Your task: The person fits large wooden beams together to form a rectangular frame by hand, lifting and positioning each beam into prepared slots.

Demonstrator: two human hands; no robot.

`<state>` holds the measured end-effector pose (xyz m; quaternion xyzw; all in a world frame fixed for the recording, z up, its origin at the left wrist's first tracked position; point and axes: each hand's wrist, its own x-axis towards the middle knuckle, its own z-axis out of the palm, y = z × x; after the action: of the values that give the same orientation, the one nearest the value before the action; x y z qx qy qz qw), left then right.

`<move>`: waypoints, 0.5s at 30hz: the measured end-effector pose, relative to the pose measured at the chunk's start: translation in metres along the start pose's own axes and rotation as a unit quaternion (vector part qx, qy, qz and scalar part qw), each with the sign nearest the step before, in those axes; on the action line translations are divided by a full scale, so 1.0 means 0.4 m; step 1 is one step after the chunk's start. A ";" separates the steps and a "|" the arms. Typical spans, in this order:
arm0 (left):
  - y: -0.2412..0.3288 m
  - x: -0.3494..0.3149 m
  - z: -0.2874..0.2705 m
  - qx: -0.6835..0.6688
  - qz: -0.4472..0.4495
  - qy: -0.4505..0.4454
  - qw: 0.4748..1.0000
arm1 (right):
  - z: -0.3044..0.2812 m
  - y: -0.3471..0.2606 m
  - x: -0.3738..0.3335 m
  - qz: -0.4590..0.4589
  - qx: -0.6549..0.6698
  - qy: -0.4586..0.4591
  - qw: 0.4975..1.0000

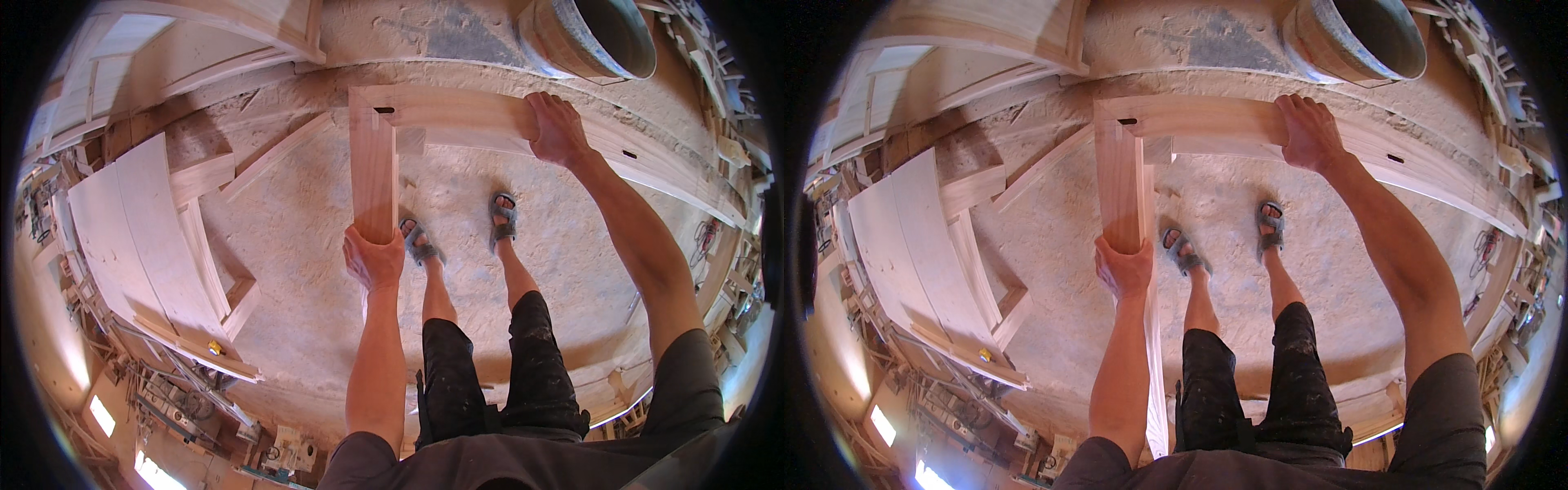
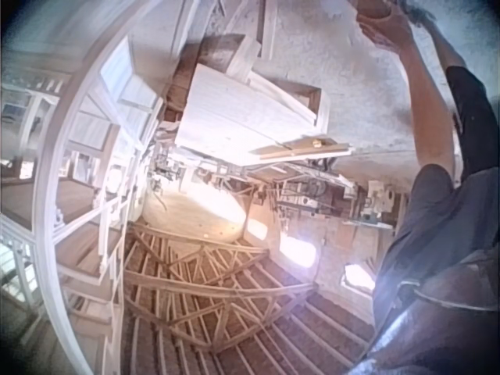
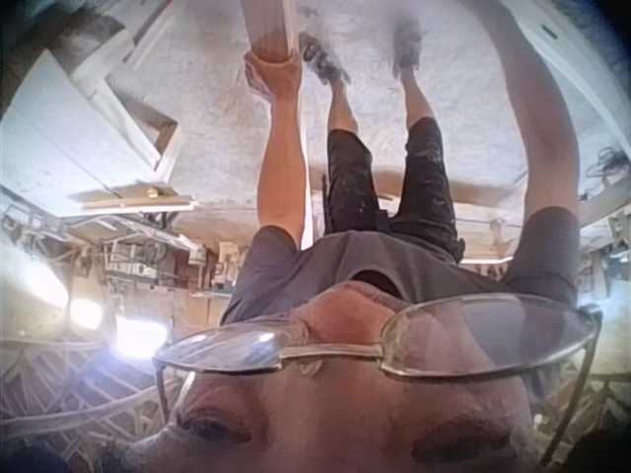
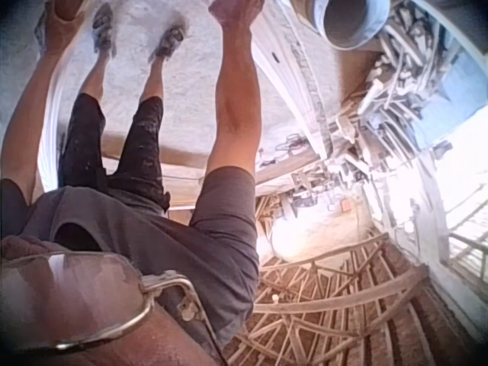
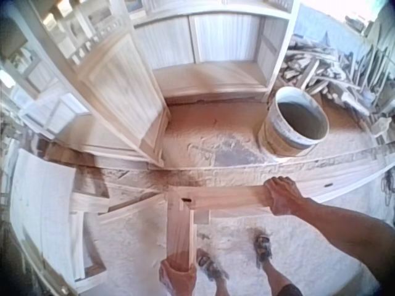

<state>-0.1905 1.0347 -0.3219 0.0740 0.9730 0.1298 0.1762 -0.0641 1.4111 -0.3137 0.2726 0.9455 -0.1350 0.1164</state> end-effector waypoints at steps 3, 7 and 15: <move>0.005 0.001 -0.002 -0.001 -0.003 0.003 1.000 | -0.058 -0.024 0.026 -0.008 0.000 -0.086 0.996; 0.004 0.001 0.005 -0.012 0.004 0.001 1.000 | -0.015 -0.022 0.143 -0.088 0.084 0.159 0.980; 0.004 0.001 -0.003 -0.014 0.008 0.000 1.000 | -0.027 -0.144 0.175 -0.042 0.119 -0.059 0.990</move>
<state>-0.1912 1.0360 -0.3205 0.0796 0.9703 0.1452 0.1764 -0.1548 1.4015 -0.3131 0.2363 0.9246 -0.2675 0.1331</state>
